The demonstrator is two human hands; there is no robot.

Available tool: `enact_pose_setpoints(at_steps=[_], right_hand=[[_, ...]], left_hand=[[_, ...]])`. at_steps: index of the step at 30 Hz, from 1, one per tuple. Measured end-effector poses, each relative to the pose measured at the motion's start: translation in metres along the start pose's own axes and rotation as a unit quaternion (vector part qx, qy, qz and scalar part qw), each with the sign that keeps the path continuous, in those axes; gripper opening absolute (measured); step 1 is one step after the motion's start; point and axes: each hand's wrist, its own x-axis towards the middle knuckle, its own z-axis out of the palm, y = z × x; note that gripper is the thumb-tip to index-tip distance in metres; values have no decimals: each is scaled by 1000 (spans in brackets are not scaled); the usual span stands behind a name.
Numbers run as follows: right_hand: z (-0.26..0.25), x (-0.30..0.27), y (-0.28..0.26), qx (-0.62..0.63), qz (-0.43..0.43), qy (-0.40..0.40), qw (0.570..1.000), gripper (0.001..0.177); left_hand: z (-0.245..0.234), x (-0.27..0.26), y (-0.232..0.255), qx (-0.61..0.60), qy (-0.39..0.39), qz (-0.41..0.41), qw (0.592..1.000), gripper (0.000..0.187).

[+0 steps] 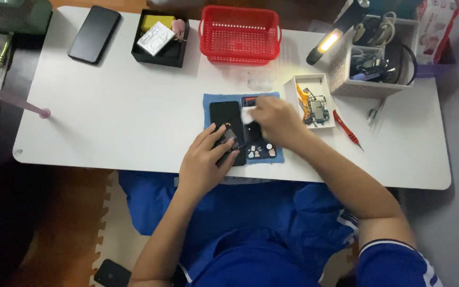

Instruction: Assembling a phone frame and cleaning the screen on a workbench.

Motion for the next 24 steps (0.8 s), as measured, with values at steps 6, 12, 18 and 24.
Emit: enact_pose_setpoints(at_steps=[6, 12, 18, 24], right_hand=[[-28, 3, 5, 110, 14, -41, 993, 14], [-41, 5, 0, 232, 25, -87, 968, 16], [-20, 3, 7, 194, 32, -37, 980, 15], [-30, 3, 7, 204, 38, -30, 978, 13]], left_hand=[[3, 2, -1, 5, 0, 10, 1000, 25], [5, 4, -1, 20, -2, 9, 1000, 24], [2, 4, 2, 2, 6, -6, 1000, 22], [4, 3, -2, 15, -7, 0, 1000, 24]])
